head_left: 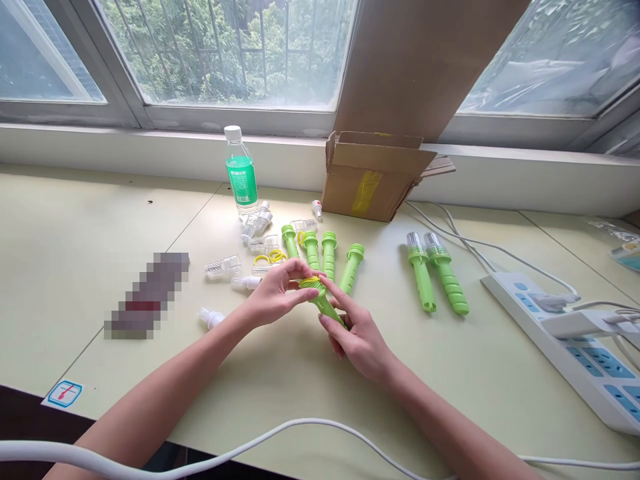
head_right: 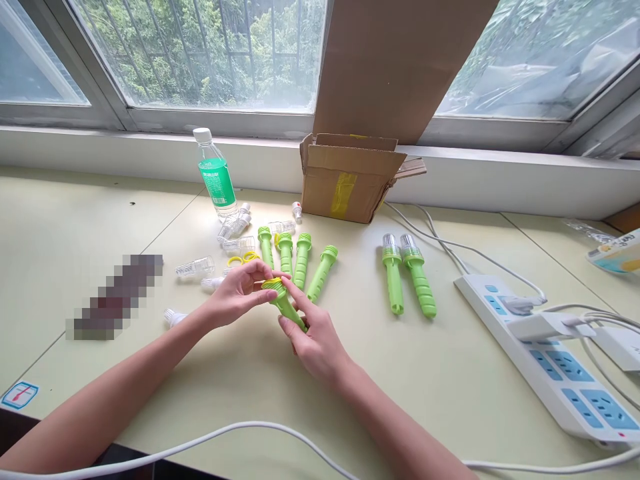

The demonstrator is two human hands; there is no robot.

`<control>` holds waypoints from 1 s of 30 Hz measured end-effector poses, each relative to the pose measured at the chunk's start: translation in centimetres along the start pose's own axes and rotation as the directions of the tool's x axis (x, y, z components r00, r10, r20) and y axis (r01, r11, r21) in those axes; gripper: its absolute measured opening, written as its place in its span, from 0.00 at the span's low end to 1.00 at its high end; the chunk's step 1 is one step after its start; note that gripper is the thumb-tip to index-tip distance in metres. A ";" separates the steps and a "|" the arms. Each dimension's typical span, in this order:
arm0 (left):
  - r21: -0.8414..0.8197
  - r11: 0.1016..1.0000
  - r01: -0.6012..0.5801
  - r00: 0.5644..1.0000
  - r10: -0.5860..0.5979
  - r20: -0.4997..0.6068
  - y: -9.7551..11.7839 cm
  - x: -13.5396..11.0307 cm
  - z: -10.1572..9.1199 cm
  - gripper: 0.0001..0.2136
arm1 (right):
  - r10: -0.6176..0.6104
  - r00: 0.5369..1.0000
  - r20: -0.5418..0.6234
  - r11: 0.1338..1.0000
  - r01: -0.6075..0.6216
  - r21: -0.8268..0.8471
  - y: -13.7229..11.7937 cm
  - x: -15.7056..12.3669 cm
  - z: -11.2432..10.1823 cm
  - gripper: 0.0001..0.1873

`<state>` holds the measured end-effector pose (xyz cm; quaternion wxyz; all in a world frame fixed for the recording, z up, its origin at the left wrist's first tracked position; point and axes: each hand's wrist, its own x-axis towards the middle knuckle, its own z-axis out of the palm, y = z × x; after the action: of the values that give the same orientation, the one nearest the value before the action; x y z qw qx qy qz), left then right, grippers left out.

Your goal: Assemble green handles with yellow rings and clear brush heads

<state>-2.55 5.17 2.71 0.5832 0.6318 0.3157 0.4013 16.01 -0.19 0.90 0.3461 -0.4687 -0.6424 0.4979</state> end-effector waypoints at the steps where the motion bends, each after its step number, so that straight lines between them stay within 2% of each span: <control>1: -0.004 1.000 0.013 1.000 -0.014 -0.011 -0.1 0.0 0.0 0.11 | 0.018 1.000 0.005 0.999 -0.019 0.032 -0.1 0.0 0.0 0.32; 7: 0.011 0.999 0.045 0.997 -0.045 -0.065 -0.5 0.1 0.3 0.12 | 0.062 0.998 0.012 0.994 -0.063 0.092 -0.2 0.2 -0.2 0.32; 12: 0.062 0.997 0.036 0.994 -0.029 -0.108 -0.3 0.1 0.5 0.12 | 0.059 0.998 0.021 0.991 -0.061 0.118 -0.1 0.3 -0.1 0.32; 18: 0.049 0.999 0.017 0.989 -0.010 -0.145 -0.7 0.2 0.6 0.13 | 0.077 0.997 0.023 0.986 -0.079 0.144 -0.1 0.3 -0.1 0.31; 30: 0.175 0.984 -0.018 0.987 0.046 -0.156 -0.8 0.1 0.6 0.13 | 0.083 0.996 0.024 0.980 -0.086 0.180 0.0 0.1 0.0 0.32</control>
<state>-1.92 5.03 1.90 0.4926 0.6510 0.3847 0.4309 15.98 -0.06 0.92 0.3604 -0.4580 -0.5770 0.5722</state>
